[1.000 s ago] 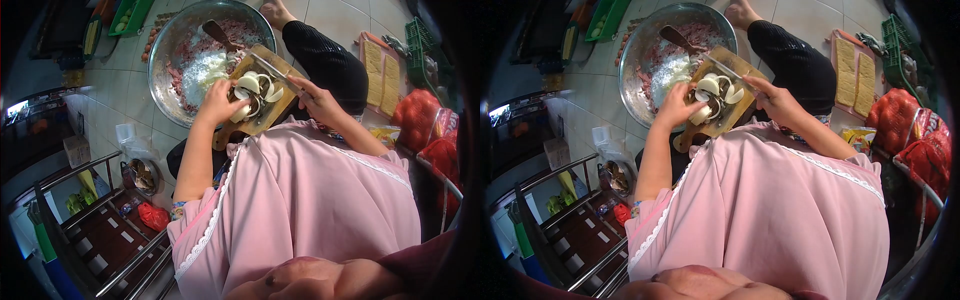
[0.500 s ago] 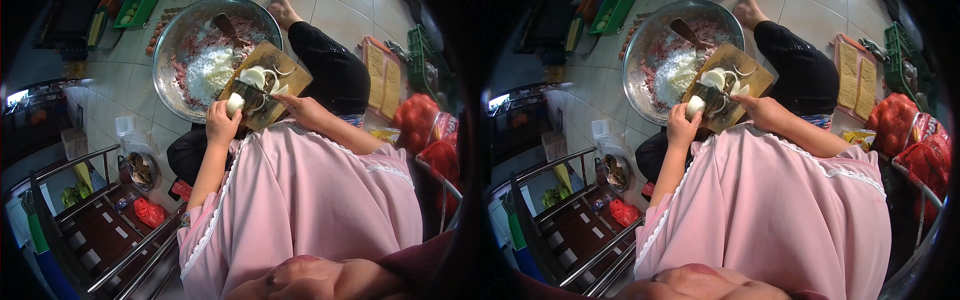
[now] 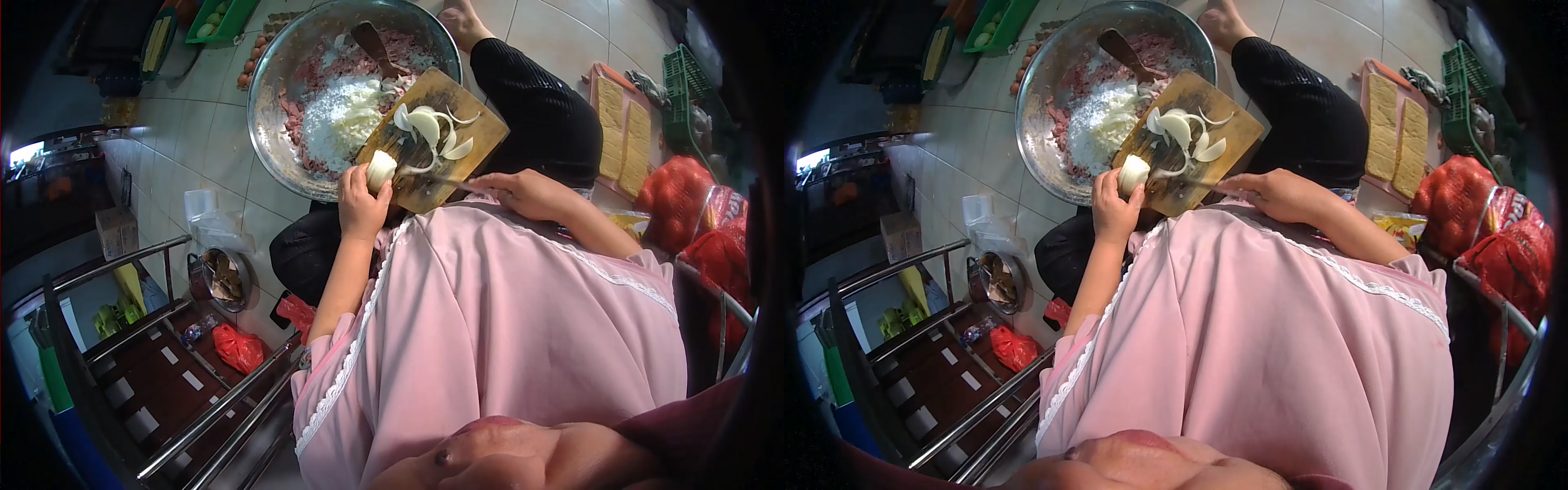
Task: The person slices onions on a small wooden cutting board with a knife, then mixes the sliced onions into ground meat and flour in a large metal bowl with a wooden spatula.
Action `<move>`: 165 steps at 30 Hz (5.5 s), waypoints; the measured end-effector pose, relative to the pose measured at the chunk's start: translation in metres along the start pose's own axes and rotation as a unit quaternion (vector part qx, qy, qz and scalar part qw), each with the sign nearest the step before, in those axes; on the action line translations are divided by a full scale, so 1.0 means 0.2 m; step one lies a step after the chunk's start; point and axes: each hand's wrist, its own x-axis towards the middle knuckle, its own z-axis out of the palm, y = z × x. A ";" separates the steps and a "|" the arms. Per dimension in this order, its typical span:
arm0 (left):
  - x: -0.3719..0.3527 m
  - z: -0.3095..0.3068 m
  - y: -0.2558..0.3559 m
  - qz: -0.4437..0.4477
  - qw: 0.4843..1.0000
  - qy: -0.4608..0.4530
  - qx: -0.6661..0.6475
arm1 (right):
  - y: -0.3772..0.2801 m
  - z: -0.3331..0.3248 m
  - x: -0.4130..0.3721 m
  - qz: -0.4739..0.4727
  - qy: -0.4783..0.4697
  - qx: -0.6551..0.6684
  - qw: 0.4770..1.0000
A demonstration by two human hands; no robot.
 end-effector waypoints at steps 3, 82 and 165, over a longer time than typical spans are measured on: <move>0.00 0.00 -0.01 -0.007 1.000 -0.003 -0.008 | 0.04 0.04 0.02 -0.002 0.072 0.032 0.997; 0.02 0.11 0.14 -0.030 0.986 -0.107 0.124 | -0.18 0.13 0.26 -0.058 0.049 -0.041 0.996; -0.02 0.08 0.18 -0.044 0.988 -0.072 0.126 | -0.08 0.17 0.29 -0.030 0.045 -0.086 0.995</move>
